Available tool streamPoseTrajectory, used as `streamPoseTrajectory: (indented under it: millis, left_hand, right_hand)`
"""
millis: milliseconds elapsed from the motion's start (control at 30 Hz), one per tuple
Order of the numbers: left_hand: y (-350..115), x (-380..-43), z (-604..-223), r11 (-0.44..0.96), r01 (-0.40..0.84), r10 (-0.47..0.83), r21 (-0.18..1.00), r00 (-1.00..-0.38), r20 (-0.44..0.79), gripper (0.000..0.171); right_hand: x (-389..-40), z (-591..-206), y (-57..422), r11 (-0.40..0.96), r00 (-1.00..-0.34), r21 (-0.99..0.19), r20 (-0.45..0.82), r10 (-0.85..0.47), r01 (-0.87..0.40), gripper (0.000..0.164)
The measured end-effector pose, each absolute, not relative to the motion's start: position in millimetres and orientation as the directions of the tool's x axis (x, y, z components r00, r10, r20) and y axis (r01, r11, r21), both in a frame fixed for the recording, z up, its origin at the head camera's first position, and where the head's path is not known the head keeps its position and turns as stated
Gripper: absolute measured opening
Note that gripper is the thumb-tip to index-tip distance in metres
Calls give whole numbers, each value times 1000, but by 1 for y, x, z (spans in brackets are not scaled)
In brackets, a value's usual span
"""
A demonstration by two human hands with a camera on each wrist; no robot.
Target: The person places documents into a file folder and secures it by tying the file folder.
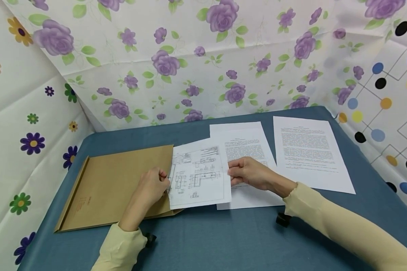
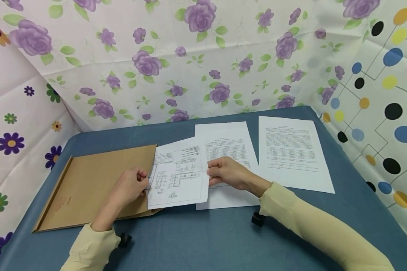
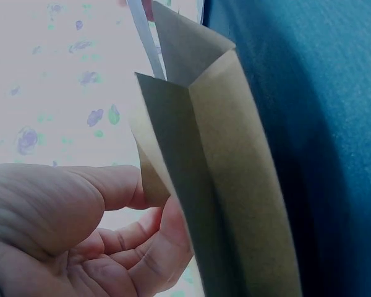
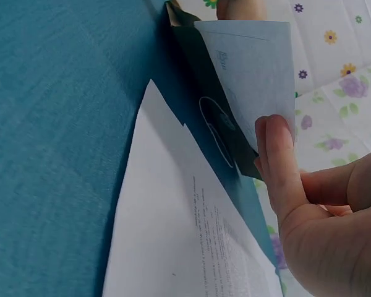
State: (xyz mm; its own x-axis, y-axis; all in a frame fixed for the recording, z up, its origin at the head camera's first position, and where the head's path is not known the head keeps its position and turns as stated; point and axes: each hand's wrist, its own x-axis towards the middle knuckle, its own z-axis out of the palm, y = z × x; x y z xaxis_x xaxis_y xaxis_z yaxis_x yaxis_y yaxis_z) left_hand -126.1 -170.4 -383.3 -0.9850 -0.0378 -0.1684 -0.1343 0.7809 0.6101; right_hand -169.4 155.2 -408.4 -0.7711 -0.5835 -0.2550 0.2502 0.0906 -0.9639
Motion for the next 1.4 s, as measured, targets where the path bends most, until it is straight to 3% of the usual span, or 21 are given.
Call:
streamPoseTrajectory:
  millis: [267, 433, 733, 1400]
  left_hand:
    - [-170, -125, -382, 783, -142, -44, 605, -984, -174, 11]
    - [-171, -125, -383, 790, -129, -36, 599, -986, -164, 12]
    - [-171, -125, -383, 783, -118, -28, 611, -988, -155, 11]
    - [-171, -126, -382, 787, -128, -39, 604, -987, -158, 13]
  right_hand:
    - [-181, -399, 142, 230, -789, -968, -219, -573, 101, 27]
    - [-185, -392, 133, 237, -771, -964, -243, -589, 123, 27]
    - [-189, -391, 115, 322, -800, -942, -263, -540, 93, 19]
    - [-194, -386, 80, 349, -795, -926, -317, -517, 142, 17]
